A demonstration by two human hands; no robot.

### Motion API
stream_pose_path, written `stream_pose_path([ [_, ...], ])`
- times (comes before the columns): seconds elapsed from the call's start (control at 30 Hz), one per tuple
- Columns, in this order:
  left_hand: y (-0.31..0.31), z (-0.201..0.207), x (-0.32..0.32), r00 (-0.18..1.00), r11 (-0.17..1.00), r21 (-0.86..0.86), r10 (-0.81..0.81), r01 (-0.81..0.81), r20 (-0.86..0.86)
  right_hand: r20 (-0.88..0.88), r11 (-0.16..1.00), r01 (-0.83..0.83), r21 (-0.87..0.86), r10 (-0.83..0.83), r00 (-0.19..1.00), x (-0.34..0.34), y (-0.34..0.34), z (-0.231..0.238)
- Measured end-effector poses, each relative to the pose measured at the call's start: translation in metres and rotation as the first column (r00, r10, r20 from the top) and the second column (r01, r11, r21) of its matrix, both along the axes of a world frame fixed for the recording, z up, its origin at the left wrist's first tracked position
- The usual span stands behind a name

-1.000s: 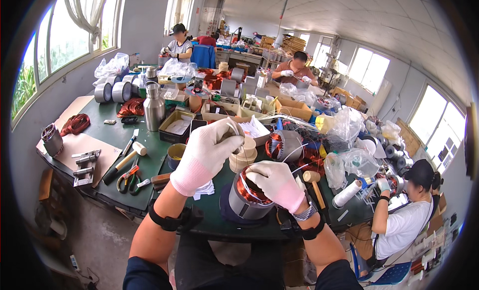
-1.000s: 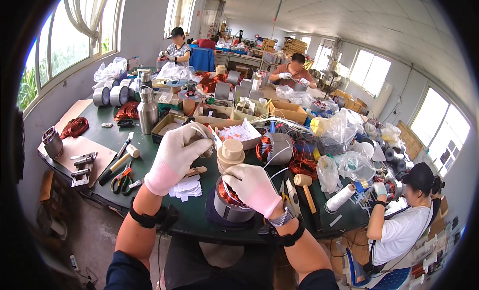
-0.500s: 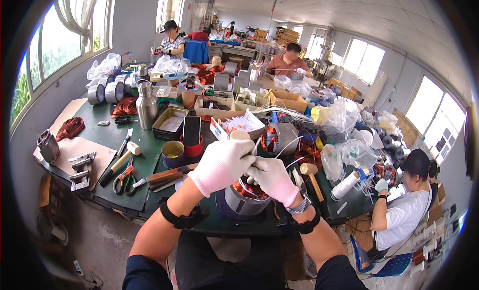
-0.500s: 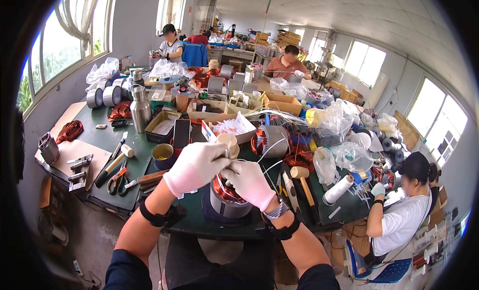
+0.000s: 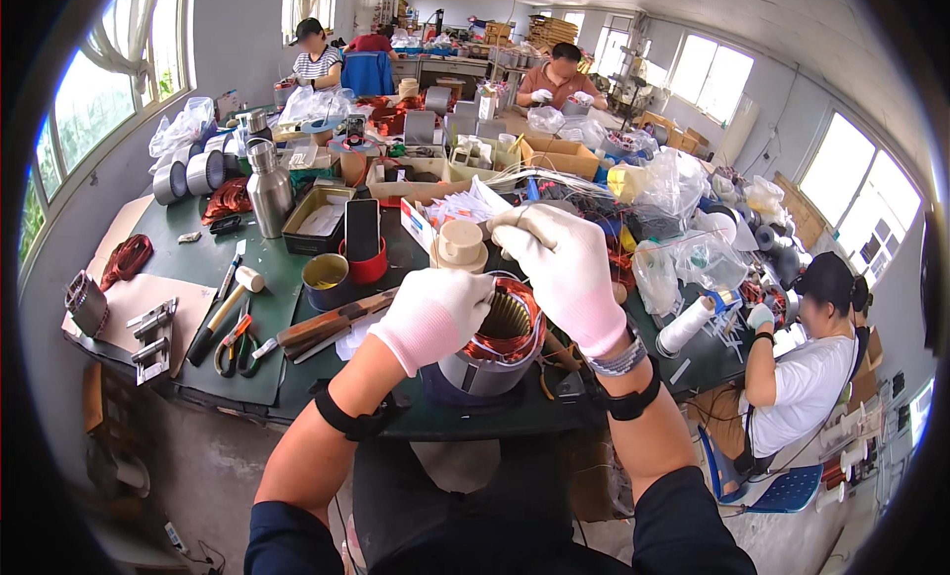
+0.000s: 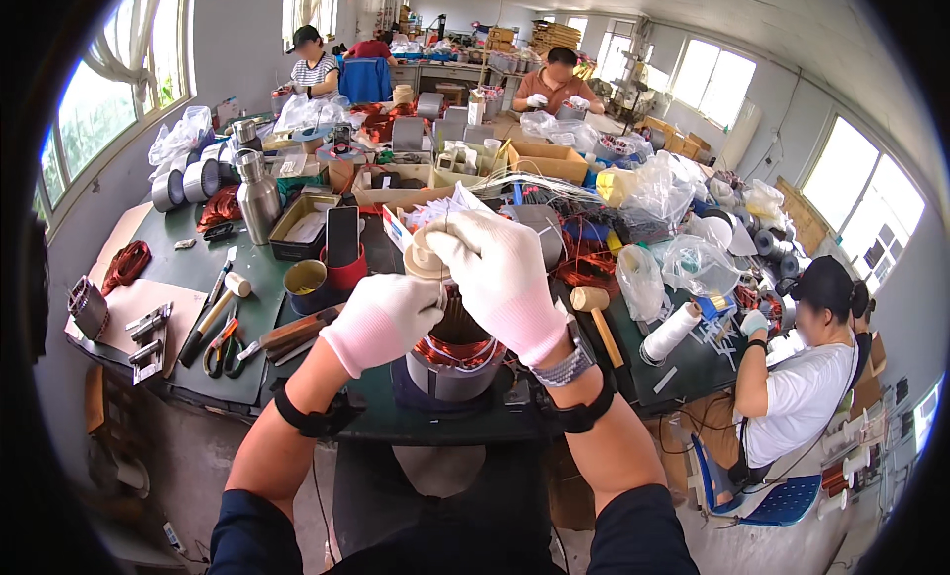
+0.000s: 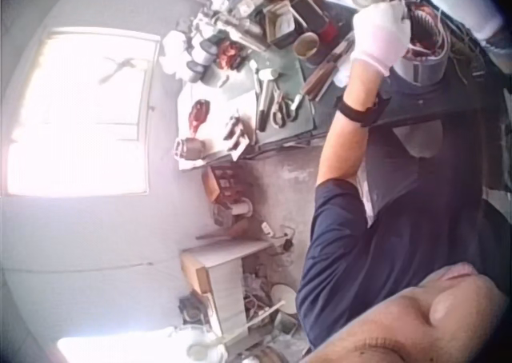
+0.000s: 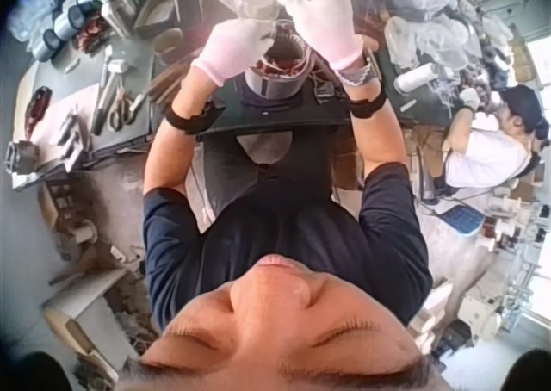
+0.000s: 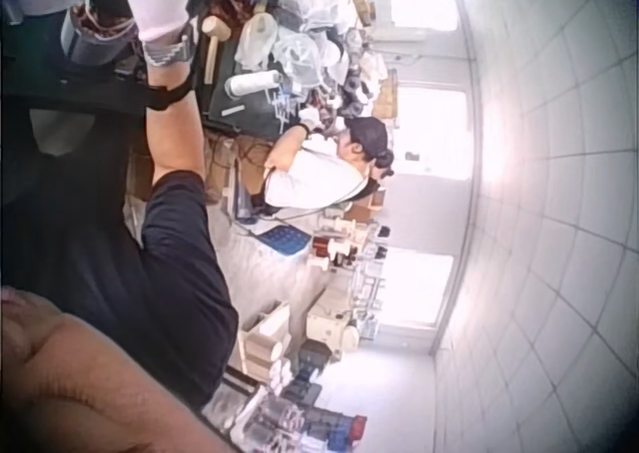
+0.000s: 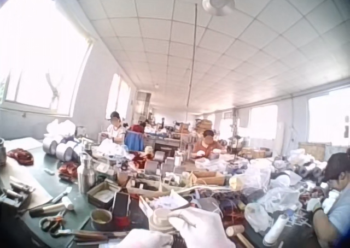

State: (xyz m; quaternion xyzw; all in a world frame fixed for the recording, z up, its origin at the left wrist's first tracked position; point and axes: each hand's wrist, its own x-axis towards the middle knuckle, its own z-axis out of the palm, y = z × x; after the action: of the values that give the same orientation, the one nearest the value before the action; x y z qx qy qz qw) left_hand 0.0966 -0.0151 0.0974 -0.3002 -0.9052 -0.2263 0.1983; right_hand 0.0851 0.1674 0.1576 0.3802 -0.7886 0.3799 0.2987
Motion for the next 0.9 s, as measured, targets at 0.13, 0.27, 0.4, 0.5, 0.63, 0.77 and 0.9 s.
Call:
stream_pose_path([
  [0.13,-0.020,-0.010,0.008,0.998,0.990,0.131,0.051,-0.055,0.037,0.165,0.978,-0.029,-0.209,0.064,0.984,-0.021,-0.003,-0.012],
  [0.27,-0.053,-0.021,0.008,0.964,0.842,0.496,0.099,-0.213,0.246,0.301,0.994,0.009,0.111,-0.042,0.953,-0.033,0.006,-0.032],
  [0.4,-0.057,-0.044,-0.007,0.910,0.814,0.518,0.032,-0.264,0.414,0.409,0.968,0.007,0.249,-0.112,0.906,-0.031,-0.003,-0.055],
  [0.5,-0.047,-0.062,-0.013,0.881,0.784,0.595,-0.144,-0.176,0.451,0.295,0.935,0.025,0.353,-0.137,0.946,-0.025,-0.006,-0.060],
  [0.63,-0.043,-0.068,-0.016,0.841,0.753,0.638,-0.234,-0.161,0.488,0.211,0.953,0.099,0.285,-0.164,0.964,-0.010,0.000,-0.054],
  [0.77,-0.050,-0.048,-0.008,0.805,0.569,0.772,-0.298,-0.283,0.514,0.290,0.975,0.145,0.168,-0.190,0.938,0.016,0.002,-0.051],
  [0.9,-0.075,-0.007,0.013,0.891,0.453,0.876,-0.313,-0.165,0.330,0.246,0.993,-0.016,0.114,-0.013,0.969,0.036,-0.010,-0.059],
])
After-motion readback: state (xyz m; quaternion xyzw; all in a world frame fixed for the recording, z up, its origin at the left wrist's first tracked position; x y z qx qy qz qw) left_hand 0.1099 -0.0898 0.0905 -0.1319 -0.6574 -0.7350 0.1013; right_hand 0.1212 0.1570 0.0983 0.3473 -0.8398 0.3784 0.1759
